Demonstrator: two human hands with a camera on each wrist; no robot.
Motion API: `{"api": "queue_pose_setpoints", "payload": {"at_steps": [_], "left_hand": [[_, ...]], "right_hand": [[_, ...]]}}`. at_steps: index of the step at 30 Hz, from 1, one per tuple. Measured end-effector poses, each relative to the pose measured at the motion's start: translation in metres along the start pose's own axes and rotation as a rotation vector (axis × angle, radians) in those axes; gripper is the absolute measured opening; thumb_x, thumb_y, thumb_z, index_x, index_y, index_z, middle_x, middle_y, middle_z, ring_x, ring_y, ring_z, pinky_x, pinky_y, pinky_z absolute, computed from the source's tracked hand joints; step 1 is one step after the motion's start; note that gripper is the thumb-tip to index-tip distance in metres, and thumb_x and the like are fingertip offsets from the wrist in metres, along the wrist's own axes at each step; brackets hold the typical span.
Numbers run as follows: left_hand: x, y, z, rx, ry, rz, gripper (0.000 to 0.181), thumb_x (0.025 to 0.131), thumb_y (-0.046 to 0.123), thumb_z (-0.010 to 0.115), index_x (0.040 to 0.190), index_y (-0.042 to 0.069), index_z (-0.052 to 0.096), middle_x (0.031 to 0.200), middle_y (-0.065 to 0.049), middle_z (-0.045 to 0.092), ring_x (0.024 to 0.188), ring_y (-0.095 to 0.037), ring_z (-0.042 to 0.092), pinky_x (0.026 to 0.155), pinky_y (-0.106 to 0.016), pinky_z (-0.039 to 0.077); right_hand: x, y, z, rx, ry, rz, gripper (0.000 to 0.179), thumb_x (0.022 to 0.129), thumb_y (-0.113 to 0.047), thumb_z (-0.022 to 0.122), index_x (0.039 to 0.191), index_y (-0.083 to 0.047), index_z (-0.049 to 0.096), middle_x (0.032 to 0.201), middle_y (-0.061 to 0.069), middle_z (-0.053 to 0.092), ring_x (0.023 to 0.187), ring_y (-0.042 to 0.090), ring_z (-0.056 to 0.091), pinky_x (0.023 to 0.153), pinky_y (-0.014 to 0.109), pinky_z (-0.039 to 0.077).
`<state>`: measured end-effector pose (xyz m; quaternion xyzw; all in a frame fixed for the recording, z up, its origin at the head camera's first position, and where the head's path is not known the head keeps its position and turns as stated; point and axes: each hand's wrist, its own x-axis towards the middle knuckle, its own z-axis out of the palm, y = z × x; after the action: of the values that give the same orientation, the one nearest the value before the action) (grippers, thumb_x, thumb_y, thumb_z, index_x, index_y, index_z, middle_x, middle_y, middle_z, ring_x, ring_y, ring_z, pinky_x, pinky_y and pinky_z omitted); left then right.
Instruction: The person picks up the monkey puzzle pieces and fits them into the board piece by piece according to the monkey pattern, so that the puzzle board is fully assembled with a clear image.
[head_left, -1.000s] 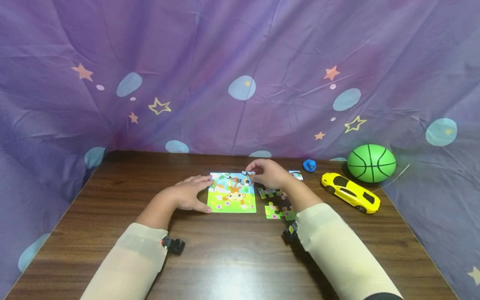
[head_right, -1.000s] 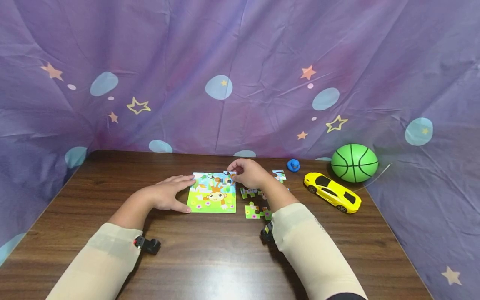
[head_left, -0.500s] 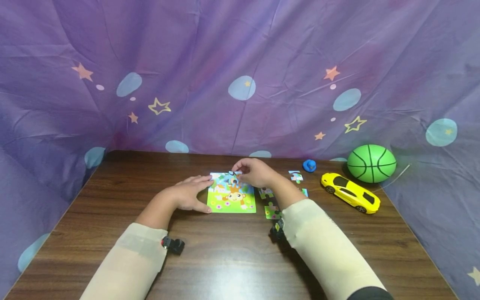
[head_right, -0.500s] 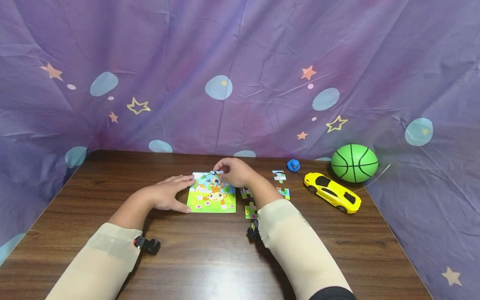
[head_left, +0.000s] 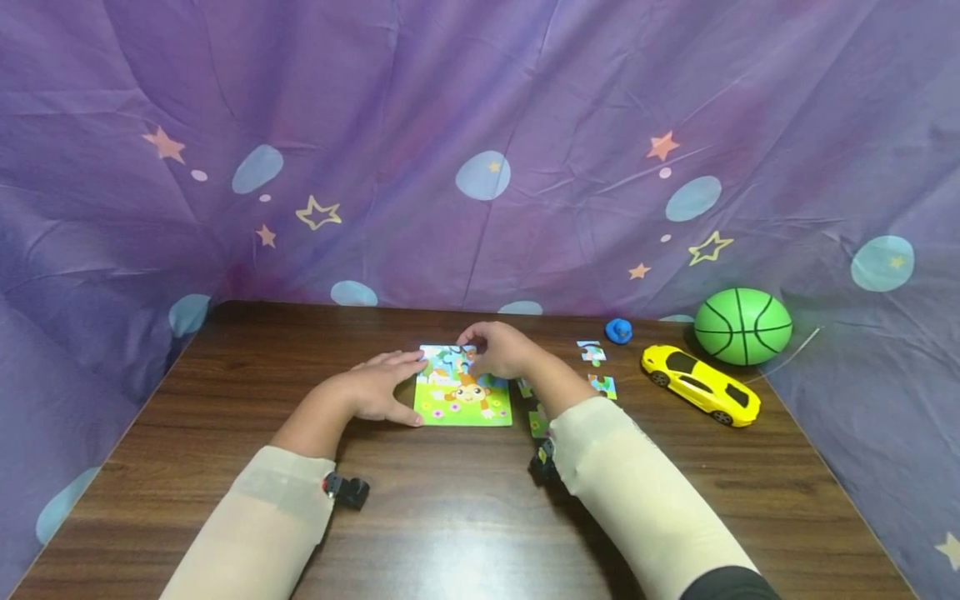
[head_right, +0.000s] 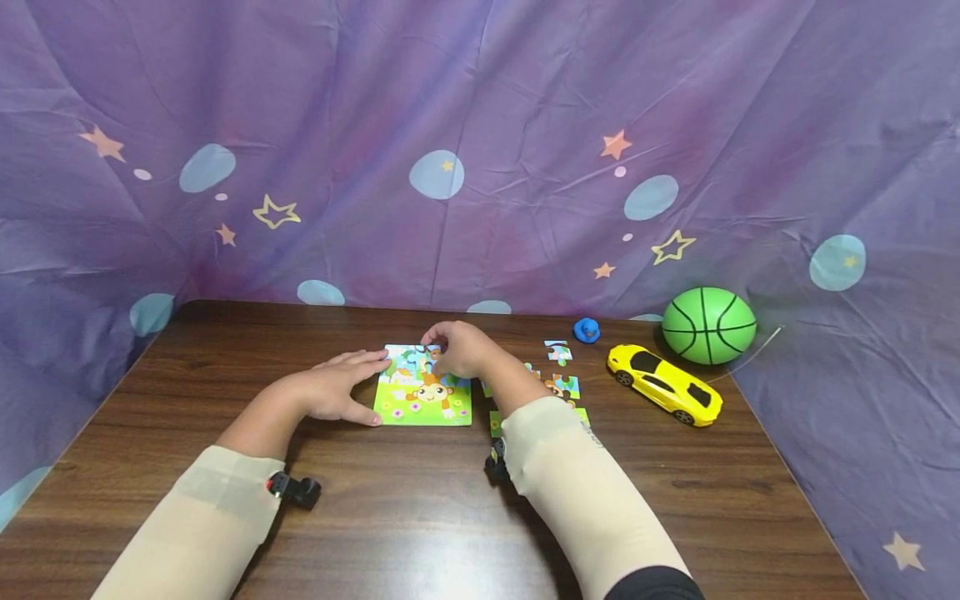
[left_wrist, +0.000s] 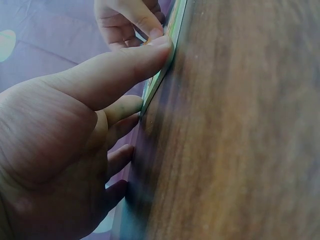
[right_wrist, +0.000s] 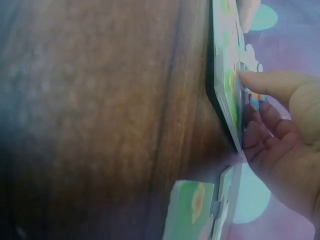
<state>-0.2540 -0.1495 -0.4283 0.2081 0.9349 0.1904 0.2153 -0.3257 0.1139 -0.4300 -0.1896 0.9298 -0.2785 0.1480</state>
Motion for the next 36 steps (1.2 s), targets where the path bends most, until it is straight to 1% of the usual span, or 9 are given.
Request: {"api": "queue_pose_setpoints", "payload": {"at_steps": [6, 8, 13, 17, 24, 27, 30, 33, 36], "left_hand": [[0.0, 0.0, 0.0, -0.006, -0.006, -0.002, 0.105, 0.088, 0.056, 0.082, 0.172, 0.025, 0.027, 0.183, -0.001, 0.013, 0.169, -0.039, 0.008, 0.133, -0.072, 0.013], [0.001, 0.0, 0.0, -0.005, -0.006, 0.0, 0.105, 0.089, 0.056, 0.082, 0.172, 0.024, 0.027, 0.183, -0.001, 0.014, 0.169, -0.04, 0.008, 0.133, -0.072, 0.013], [0.0, -0.001, -0.001, 0.003, -0.002, 0.008, 0.104, 0.089, 0.057, 0.082, 0.171, 0.023, 0.028, 0.183, -0.002, 0.015, 0.169, -0.04, 0.01, 0.133, -0.071, 0.014], [0.0, 0.0, -0.001, 0.006, 0.004, 0.015, 0.104, 0.088, 0.056, 0.082, 0.171, 0.022, 0.029, 0.183, -0.003, 0.016, 0.169, -0.041, 0.011, 0.133, -0.07, 0.015], [-0.001, -0.001, 0.0, 0.017, 0.01, 0.018, 0.104, 0.088, 0.057, 0.082, 0.171, 0.022, 0.029, 0.182, -0.003, 0.017, 0.169, -0.041, 0.011, 0.133, -0.071, 0.015], [-0.001, -0.002, 0.0, 0.015, 0.008, 0.016, 0.105, 0.088, 0.057, 0.081, 0.171, 0.022, 0.028, 0.182, -0.003, 0.016, 0.169, -0.041, 0.011, 0.133, -0.071, 0.015], [-0.001, -0.002, 0.0, 0.011, 0.006, 0.015, 0.105, 0.088, 0.057, 0.082, 0.171, 0.022, 0.028, 0.183, -0.003, 0.016, 0.169, -0.041, 0.01, 0.133, -0.071, 0.014], [-0.001, -0.001, 0.0, 0.01, 0.007, 0.016, 0.105, 0.088, 0.056, 0.082, 0.171, 0.022, 0.028, 0.182, -0.003, 0.017, 0.169, -0.041, 0.011, 0.133, -0.071, 0.015], [-0.001, -0.001, 0.0, 0.014, 0.013, 0.018, 0.104, 0.088, 0.056, 0.082, 0.171, 0.022, 0.029, 0.182, -0.003, 0.017, 0.169, -0.041, 0.012, 0.134, -0.069, 0.015]], "right_hand": [[0.001, -0.003, 0.0, -0.057, -0.007, 0.002, 0.042, 0.086, -0.013, 0.087, 0.126, -0.017, 0.076, 0.135, 0.005, 0.069, 0.129, 0.025, 0.061, 0.12, 0.046, 0.048], [0.001, -0.004, 0.0, -0.077, -0.009, 0.006, 0.044, 0.087, -0.015, 0.086, 0.13, -0.017, 0.076, 0.14, 0.007, 0.067, 0.136, 0.027, 0.059, 0.124, 0.047, 0.045], [0.0, -0.005, -0.001, -0.105, -0.022, 0.016, 0.046, 0.089, -0.02, 0.085, 0.134, -0.019, 0.076, 0.148, 0.011, 0.063, 0.144, 0.031, 0.055, 0.128, 0.05, 0.04], [0.0, -0.005, -0.001, -0.102, -0.037, 0.024, 0.045, 0.09, -0.022, 0.085, 0.134, -0.019, 0.076, 0.147, 0.011, 0.062, 0.141, 0.032, 0.056, 0.126, 0.05, 0.042], [0.0, -0.006, -0.001, -0.07, -0.061, 0.052, 0.042, 0.091, -0.022, 0.085, 0.133, -0.02, 0.077, 0.135, 0.007, 0.065, 0.125, 0.027, 0.063, 0.116, 0.047, 0.051], [0.001, -0.006, 0.0, -0.051, -0.055, 0.048, 0.042, 0.091, -0.019, 0.085, 0.132, -0.019, 0.077, 0.132, 0.006, 0.069, 0.122, 0.025, 0.065, 0.115, 0.045, 0.053], [0.001, -0.005, 0.0, -0.035, -0.06, 0.026, 0.042, 0.091, -0.018, 0.085, 0.132, -0.018, 0.076, 0.131, 0.006, 0.073, 0.122, 0.025, 0.067, 0.114, 0.045, 0.054], [-0.002, -0.001, -0.004, 0.004, -0.076, 0.007, 0.045, 0.092, -0.019, 0.085, 0.135, -0.016, 0.074, 0.134, 0.005, 0.074, 0.127, 0.025, 0.067, 0.115, 0.045, 0.054], [-0.008, 0.006, -0.012, 0.074, -0.069, -0.012, 0.049, 0.093, -0.021, 0.084, 0.14, -0.016, 0.071, 0.137, 0.006, 0.072, 0.13, 0.026, 0.066, 0.114, 0.045, 0.055]]}}
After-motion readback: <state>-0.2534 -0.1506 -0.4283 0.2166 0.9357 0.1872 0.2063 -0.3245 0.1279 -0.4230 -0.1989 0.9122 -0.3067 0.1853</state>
